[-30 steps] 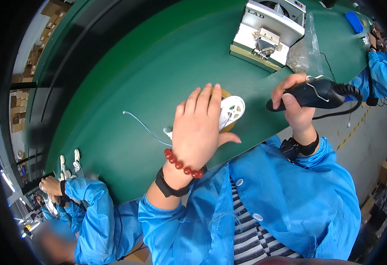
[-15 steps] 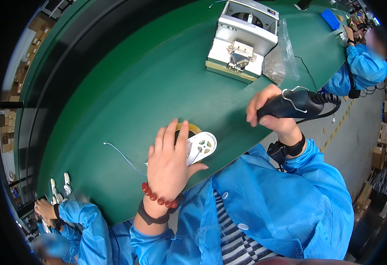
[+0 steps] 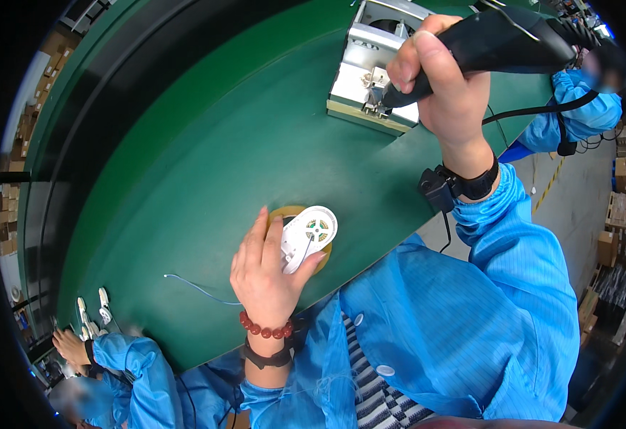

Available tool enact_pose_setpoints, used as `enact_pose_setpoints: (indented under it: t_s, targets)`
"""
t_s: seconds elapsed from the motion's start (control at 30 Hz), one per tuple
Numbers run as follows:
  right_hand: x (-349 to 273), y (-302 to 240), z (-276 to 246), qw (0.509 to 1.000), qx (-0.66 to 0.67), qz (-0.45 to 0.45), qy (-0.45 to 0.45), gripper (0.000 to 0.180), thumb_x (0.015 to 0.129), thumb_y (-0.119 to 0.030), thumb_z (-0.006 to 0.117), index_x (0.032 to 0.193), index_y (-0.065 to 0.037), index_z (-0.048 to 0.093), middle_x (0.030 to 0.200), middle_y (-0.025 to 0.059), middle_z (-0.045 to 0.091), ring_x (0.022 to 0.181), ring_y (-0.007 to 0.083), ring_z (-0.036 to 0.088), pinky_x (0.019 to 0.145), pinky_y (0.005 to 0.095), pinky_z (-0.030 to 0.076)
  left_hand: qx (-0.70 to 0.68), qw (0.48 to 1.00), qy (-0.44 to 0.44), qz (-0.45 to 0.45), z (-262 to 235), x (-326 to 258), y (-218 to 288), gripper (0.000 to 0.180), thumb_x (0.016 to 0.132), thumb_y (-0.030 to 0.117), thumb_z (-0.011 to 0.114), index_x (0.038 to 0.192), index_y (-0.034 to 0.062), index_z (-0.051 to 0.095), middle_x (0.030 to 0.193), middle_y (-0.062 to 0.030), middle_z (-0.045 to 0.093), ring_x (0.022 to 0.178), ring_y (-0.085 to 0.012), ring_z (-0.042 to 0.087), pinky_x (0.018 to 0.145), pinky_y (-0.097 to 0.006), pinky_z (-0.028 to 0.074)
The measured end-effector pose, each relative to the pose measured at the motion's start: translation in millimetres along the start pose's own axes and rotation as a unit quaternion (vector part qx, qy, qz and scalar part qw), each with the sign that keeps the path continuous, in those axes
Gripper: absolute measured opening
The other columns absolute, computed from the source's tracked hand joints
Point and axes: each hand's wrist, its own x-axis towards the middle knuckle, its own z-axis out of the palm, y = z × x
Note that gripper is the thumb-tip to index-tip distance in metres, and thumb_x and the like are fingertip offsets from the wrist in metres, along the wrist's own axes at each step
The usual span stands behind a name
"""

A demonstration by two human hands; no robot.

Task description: Assembling white plastic housings and securing them with an electric screwdriver on an assembly line.

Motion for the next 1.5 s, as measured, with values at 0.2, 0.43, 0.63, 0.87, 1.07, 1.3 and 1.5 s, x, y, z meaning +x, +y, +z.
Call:
enact_pose_setpoints:
  t_s: [0.2,0.43,0.63,0.87,1.07,1.3,1.5]
  targets:
    - [1,11,4,0.999,-0.029,0.005,0.029,0.009,0.095,-0.009,0.051,0.089,-0.002,0.049,0.068,0.0075,0.055,0.058,0.0134,0.05,0.057,0.0315,0.045,-0.002,1.0,0.003,-0.006,0,2,-1,0.066,0.055,0.027,0.089,0.111,0.0012,0.066,0.126,-0.0114,0.062,0.099,-0.0282,0.065,0.082,-0.038,0.053]
    - [0,14,-1,1.0,-0.028,0.001,0.004,0.009,0.096,-0.01,0.052,0.091,-0.003,0.051,0.069,0.007,0.055,0.059,0.0135,0.051,0.058,0.0311,0.044,-0.001,1.0,0.005,-0.008,-1,1,-1,0.066,0.056,0.028,0.088,0.111,0.0015,0.066,0.126,-0.0111,0.063,0.098,-0.0279,0.065,0.082,-0.038,0.053]
    - [0,5,10,0.994,-0.054,0.067,0.06,0.015,0.094,-0.012,0.057,0.083,-0.002,0.052,0.063,0.0071,0.058,0.053,0.0142,0.054,0.052,0.0257,0.044,0.01,1.0,0.006,-0.01,-1,-4,0,0.066,0.06,0.032,0.086,0.114,0.0022,0.065,0.125,-0.0111,0.063,0.097,-0.0283,0.065,0.082,-0.039,0.052]
    - [-23,7,21,0.994,0.06,0.08,-0.042,0.013,0.098,-0.013,0.047,0.105,-0.003,0.051,0.071,0.0063,0.052,0.059,0.0146,0.046,0.06,0.0343,0.041,-0.002,1.0,0.018,0.01,3,-1,-4,0.065,0.065,0.043,0.082,0.113,0.0025,0.065,0.123,-0.0107,0.064,0.094,-0.0275,0.065,0.08,-0.037,0.052]
    - [-31,-19,87,0.974,0.141,0.032,-0.177,0.027,0.101,-0.032,0.046,0.112,-0.007,0.047,0.07,0.0008,0.049,0.057,0.0117,0.046,0.057,0.0296,0.04,-0.02,0.998,0.054,0.013,4,-3,-9,0.061,0.063,0.039,0.084,0.108,0.0012,0.066,0.118,-0.012,0.066,0.093,-0.0277,0.066,0.078,-0.037,0.053]
    - [-44,-1,124,0.948,0.221,0.033,-0.227,0.028,0.097,-0.028,0.059,0.111,-0.006,0.048,0.071,0.0048,0.056,0.056,0.0103,0.051,0.054,0.0265,0.04,-0.018,0.998,0.052,0.016,7,-8,-9,0.06,0.063,0.038,0.084,0.106,-0.0004,0.065,0.117,-0.0163,0.065,0.092,-0.0279,0.065,0.072,-0.036,0.051]
    - [-50,-2,127,0.964,0.199,0.046,-0.169,0.027,0.097,-0.026,0.059,0.11,-0.005,0.048,0.07,0.0061,0.055,0.055,0.0106,0.05,0.053,0.0268,0.041,-0.037,0.997,0.071,0.013,10,-6,-8,0.065,0.06,0.037,0.086,0.11,0.0004,0.066,0.113,-0.0107,0.067,0.091,-0.0258,0.066,0.076,-0.037,0.053]
